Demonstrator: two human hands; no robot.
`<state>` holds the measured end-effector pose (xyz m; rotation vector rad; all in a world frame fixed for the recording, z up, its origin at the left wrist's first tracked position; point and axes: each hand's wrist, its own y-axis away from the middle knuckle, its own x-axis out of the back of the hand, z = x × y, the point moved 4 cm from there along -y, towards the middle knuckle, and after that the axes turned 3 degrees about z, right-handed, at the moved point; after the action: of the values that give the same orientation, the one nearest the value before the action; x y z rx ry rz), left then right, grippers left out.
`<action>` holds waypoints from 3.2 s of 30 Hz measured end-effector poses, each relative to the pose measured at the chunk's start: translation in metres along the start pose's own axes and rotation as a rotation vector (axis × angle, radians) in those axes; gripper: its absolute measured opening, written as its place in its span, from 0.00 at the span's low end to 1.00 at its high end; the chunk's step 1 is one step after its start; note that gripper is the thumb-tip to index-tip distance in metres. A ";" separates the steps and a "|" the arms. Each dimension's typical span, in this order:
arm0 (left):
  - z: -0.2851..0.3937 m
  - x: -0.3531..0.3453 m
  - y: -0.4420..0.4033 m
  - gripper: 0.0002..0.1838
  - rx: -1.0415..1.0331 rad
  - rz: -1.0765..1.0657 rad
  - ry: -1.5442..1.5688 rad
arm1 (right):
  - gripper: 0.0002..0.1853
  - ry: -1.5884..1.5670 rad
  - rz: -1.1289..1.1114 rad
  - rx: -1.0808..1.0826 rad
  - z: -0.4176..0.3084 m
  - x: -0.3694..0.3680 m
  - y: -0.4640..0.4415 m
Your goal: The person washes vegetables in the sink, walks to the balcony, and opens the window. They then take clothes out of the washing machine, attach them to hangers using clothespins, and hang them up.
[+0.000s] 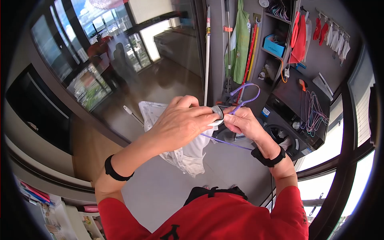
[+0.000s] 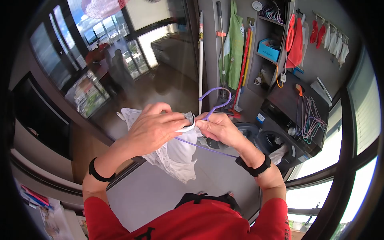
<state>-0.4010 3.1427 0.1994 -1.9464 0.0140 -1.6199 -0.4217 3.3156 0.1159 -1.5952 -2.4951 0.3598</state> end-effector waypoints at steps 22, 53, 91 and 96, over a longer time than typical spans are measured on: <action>-0.057 0.056 -0.010 0.17 0.490 0.049 0.505 | 0.22 -0.354 0.282 -0.253 0.103 0.025 0.044; -0.096 0.009 0.045 0.13 0.327 0.273 0.111 | 0.11 -0.311 0.756 0.135 -0.046 0.057 0.031; 0.061 -0.085 -0.025 0.05 -0.127 0.137 1.562 | 0.19 0.828 1.144 -0.015 -0.096 -0.151 0.131; 0.110 -0.064 0.026 0.05 -0.471 -0.031 1.244 | 0.18 0.591 1.587 -0.084 -0.085 -0.186 0.199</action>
<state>-0.3092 3.1930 0.1224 -0.8770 0.9068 -2.7368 -0.1483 3.2363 0.1404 -2.7683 -0.4600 -0.1004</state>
